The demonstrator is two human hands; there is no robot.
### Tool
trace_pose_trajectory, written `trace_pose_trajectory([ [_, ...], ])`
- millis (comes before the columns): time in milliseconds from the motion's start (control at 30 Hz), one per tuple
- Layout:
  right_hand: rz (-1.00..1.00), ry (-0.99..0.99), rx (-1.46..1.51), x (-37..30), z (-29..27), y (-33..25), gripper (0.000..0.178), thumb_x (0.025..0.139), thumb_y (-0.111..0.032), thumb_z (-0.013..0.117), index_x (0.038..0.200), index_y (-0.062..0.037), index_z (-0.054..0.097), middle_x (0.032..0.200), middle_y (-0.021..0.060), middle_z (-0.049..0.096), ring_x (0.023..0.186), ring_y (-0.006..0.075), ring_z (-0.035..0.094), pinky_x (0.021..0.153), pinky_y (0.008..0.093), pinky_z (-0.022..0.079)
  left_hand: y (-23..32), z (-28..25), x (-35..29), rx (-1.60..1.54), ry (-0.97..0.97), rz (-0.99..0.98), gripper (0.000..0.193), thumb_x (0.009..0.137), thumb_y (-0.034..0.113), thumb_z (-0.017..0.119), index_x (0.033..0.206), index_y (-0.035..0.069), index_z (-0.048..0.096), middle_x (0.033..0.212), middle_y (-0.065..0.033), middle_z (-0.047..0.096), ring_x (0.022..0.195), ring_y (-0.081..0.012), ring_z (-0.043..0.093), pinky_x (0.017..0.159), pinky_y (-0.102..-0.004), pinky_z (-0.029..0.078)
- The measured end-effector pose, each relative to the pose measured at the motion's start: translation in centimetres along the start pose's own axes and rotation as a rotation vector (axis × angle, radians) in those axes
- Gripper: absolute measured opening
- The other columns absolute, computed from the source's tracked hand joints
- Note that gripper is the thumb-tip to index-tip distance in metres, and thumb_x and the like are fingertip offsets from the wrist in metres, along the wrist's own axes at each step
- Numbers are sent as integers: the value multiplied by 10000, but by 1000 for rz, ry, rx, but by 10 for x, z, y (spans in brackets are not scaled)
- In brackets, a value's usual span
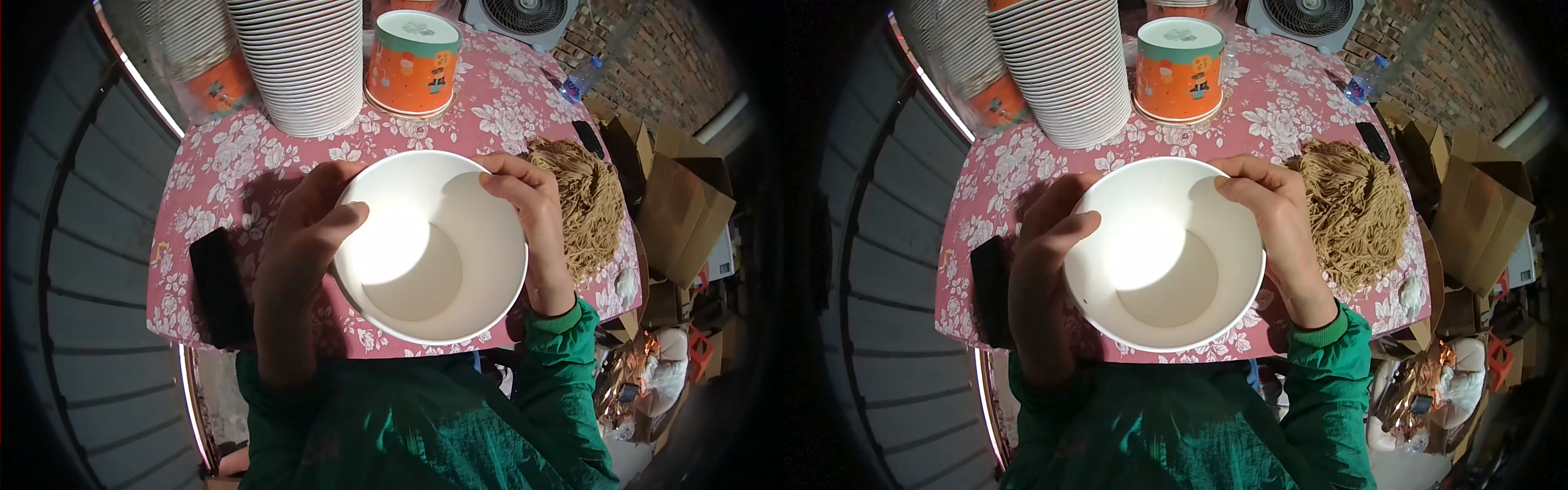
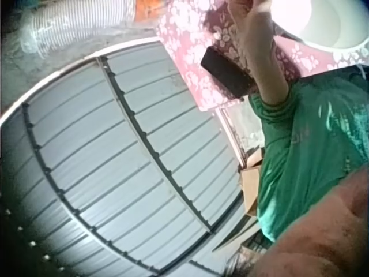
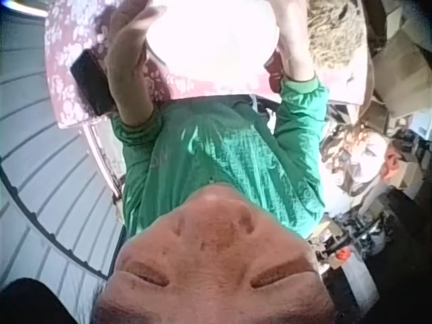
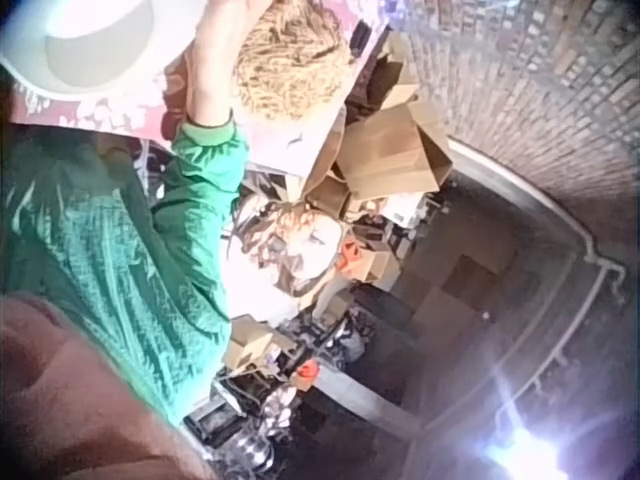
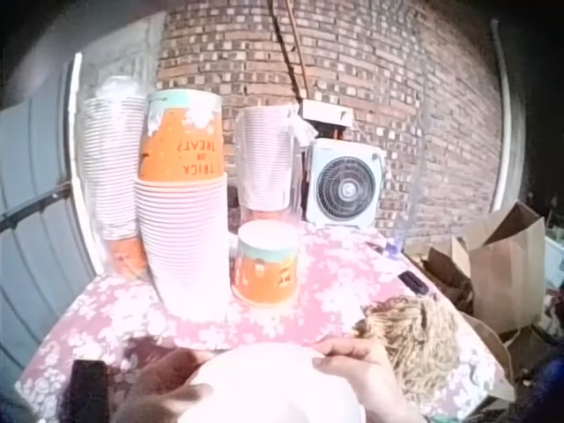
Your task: Tying rubber bands around the rims of paper cups and organizing them into stacks.
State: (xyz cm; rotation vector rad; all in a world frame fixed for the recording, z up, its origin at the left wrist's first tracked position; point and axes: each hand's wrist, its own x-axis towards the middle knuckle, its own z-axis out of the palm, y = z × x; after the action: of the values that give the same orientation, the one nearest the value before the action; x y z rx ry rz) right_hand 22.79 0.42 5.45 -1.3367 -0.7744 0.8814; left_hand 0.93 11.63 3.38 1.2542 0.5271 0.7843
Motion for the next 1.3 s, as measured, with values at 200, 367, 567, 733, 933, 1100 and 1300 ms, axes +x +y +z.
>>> trace_pose_trajectory([
  [200, -20, -94, 123, 6, -11, 12, 254, 935, -101, 585, 1086, 60, 713, 902, 58, 730, 764, 101, 664, 699, 217, 499, -2, 6, 1, 68, 111, -1, 254, 900, 31, 591, 1139, -5, 669, 995, -51, 694, 929, -119, 640, 868, -287, 499],
  [367, -40, -133, 143, 13, -17, 21, 239, 953, -148, 594, 1044, 44, 702, 894, 31, 711, 783, 85, 638, 712, 210, 476, -11, 3, 1, 19, 245, 149, 248, 899, 14, 584, 1118, -31, 689, 1003, -82, 719, 931, -128, 656, 879, -283, 509],
  [567, -62, -115, -8, 3, -8, 13, 243, 981, -185, 593, 1041, 27, 697, 876, 15, 688, 801, 67, 613, 715, 219, 445, -5, 8, 0, -70, 243, 79, 281, 902, 11, 578, 1168, -29, 657, 1030, -76, 701, 952, -128, 649, 875, -283, 509],
  [733, -83, -8, -26, -5, 1, 9, 243, 986, -170, 584, 1038, 37, 701, 855, 20, 682, 756, 63, 600, 675, 224, 443, -4, 0, 3, -94, 80, 34, 325, 870, 22, 581, 1186, -18, 645, 1042, -87, 687, 950, -143, 644, 865, -287, 504],
  [933, -105, 5, -80, -7, -1, 14, 248, 987, -178, 575, 986, 33, 704, 819, 2, 657, 719, 61, 571, 648, 223, 417, 1, 3, 3, -182, 25, -29, 329, 828, 49, 608, 1147, -24, 647, 999, -97, 672, 911, -144, 637, 840, -283, 505],
  [1100, -150, 7, -135, -12, -4, 9, 234, 971, -165, 579, 917, 31, 695, 776, 0, 629, 713, 60, 553, 638, 226, 395, -6, -6, 7, -243, 28, -13, 287, 816, 52, 631, 1090, -32, 652, 887, -76, 661, 802, -137, 640, 767, -266, 518],
  [1300, -35, -263, -169, 6, -11, -10, 212, 888, -107, 607, 1013, 36, 701, 861, 35, 689, 801, 95, 624, 739, 243, 455, -4, -7, 11, -198, 62, -52, 289, 799, 77, 681, 1063, -39, 678, 829, -68, 672, 733, -135, 650, 700, -265, 526],
])
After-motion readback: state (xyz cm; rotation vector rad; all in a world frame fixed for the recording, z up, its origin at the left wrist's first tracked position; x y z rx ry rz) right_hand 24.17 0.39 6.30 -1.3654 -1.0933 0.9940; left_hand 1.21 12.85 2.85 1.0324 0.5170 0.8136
